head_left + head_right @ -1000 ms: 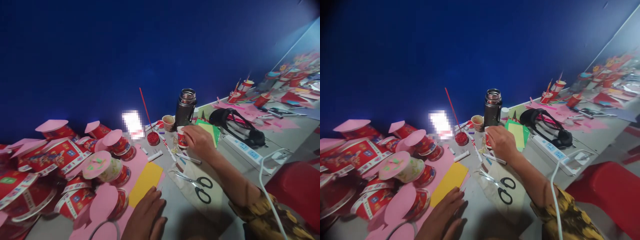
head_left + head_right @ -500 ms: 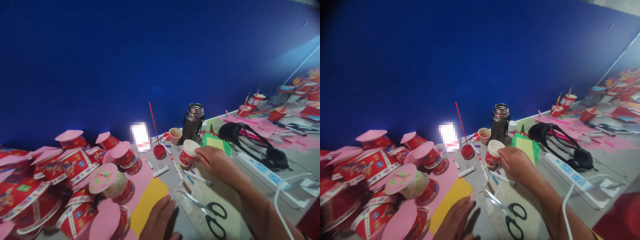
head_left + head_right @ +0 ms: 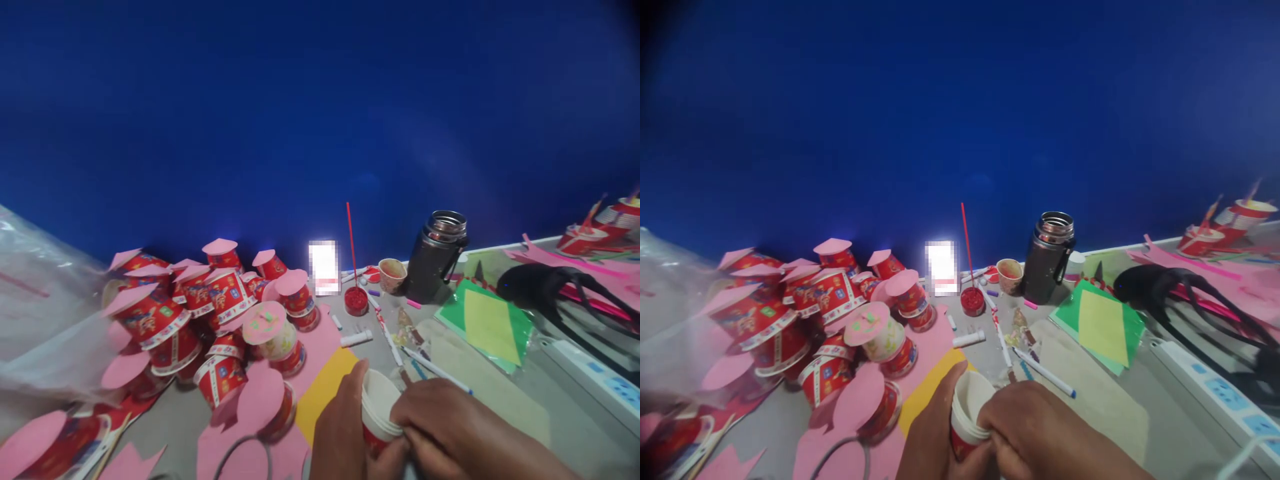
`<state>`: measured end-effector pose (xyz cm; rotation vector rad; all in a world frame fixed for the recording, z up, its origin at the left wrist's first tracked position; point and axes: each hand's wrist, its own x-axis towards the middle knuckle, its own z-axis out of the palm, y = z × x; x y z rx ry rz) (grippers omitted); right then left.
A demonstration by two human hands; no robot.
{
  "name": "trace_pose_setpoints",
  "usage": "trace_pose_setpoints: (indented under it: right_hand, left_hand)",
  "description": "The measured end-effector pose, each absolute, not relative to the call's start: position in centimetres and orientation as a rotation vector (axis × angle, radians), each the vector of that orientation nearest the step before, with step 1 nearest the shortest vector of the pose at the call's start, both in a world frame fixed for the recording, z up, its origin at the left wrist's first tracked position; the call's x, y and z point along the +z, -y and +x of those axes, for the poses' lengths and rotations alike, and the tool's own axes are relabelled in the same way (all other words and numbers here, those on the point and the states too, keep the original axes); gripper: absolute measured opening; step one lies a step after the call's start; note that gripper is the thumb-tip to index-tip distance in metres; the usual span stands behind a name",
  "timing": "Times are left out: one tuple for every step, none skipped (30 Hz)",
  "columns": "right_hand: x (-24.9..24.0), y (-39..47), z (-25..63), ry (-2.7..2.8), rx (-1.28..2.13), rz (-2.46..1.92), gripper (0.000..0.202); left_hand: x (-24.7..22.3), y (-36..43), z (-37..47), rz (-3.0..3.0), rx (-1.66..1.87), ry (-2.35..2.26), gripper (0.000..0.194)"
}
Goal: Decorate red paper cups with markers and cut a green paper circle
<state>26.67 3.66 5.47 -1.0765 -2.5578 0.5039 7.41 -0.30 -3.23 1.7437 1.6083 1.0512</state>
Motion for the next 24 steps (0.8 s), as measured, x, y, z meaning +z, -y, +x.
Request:
trace_pose_setpoints:
  right_hand:
    - [5.2,-3.8,26.6,2.533,0.5,-1.05,0.019]
    - [5.1,-4.0,26.6,2.499,0.5,-1.018,0.019]
    - [5.0,-4.2,26.5,2.462,0.5,-0.986,0.019]
    - [5.0,-4.4,26.4,2.425,0.49,-0.961,0.019]
    - [5.1,-4.5,26.4,2.391,0.477,-0.933,0.019]
    - [5.3,-4.6,26.4,2.355,0.459,-0.904,0.019]
    - [5.5,-4.7,26.5,2.313,0.438,-0.879,0.019]
    - [5.8,-4.9,26.7,2.262,0.414,-0.869,0.019]
    - [6.0,-5.0,27.0,2.19,0.39,-0.873,0.019]
    - [6.2,-5.3,27.3,2.096,0.377,-0.909,0.019]
    - [6.2,-5.6,27.8,1.977,0.383,-0.968,0.018]
    - [6.1,-6.0,28.3,1.838,0.416,-1.036,0.016]
    - [5.9,-6.5,28.9,1.693,0.492,-1.105,0.014]
    - [5.6,-7.1,29.4,1.551,0.604,-1.156,0.014]
    - [5.3,-7.8,29.8,1.43,0.749,-1.164,0.018]
    - [4.9,-8.5,30.2,1.324,0.901,-1.137,0.024]
    - [4.5,-9.3,30.4,1.256,1.037,-1.106,0.03]
    - [4.2,-10.0,30.5,1.197,1.119,-1.081,0.036]
    - [3.9,-10.7,30.5,1.144,1.162,-1.056,0.039]
    - [3.6,-11.4,30.4,1.091,1.181,-1.029,0.041]
    - [3.4,-11.9,30.3,1.065,1.195,-1.015,0.042]
    - [3.2,-12.4,30.2,1.068,1.176,-1.028,0.042]
    - [2.9,-12.7,30.1,1.099,1.107,-1.068,0.04]
    - [2.7,-13.0,30.0,1.159,1.017,-1.132,0.038]
  left_hand:
    - [-2.9,0.3,7.4,1.714,1.031,-1.606,0.085]
    - [-2.6,0.2,7.4,1.684,1.01,-1.597,0.085]
    - [-2.3,0.1,7.4,1.657,0.995,-1.581,0.086]
    - [-2.1,0.0,7.4,1.633,0.991,-1.562,0.088]
    - [-1.8,0.0,7.3,1.611,0.996,-1.545,0.089]
    - [-1.5,-0.1,7.3,1.59,1.005,-1.531,0.088]
    - [-1.2,-0.1,7.2,1.569,1.012,-1.52,0.085]
    - [-0.9,-0.2,7.1,1.549,1.01,-1.499,0.082]
    - [-0.6,-0.2,7.0,1.527,1.002,-1.472,0.077]
    - [-0.4,-0.2,6.8,1.494,0.992,-1.436,0.074]
    - [-0.2,-0.2,6.7,1.45,0.993,-1.398,0.072]
    - [-0.2,-0.2,6.6,1.398,1.007,-1.372,0.071]
    - [-0.3,-0.1,6.5,1.348,1.03,-1.357,0.072]
    - [-0.4,-0.1,6.4,1.306,1.059,-1.353,0.073]
    - [-0.6,0.0,6.4,1.279,1.083,-1.353,0.075]
    - [-0.9,0.0,6.4,1.266,1.098,-1.347,0.077]
    - [-1.1,0.0,6.3,1.256,1.109,-1.34,0.079]
    - [-1.3,-0.1,6.3,1.247,1.113,-1.335,0.081]
    - [-1.4,-0.3,6.3,1.235,1.115,-1.34,0.083]
    - [-1.4,-0.5,6.3,1.22,1.125,-1.358,0.084]
    - [-1.4,-0.7,6.3,1.211,1.131,-1.379,0.084]
    - [-1.3,-1.0,6.3,1.211,1.136,-1.396,0.083]
    - [-1.1,-1.3,6.2,1.225,1.141,-1.405,0.081]
    - [-1.0,-1.6,6.2,1.247,1.145,-1.407,0.079]
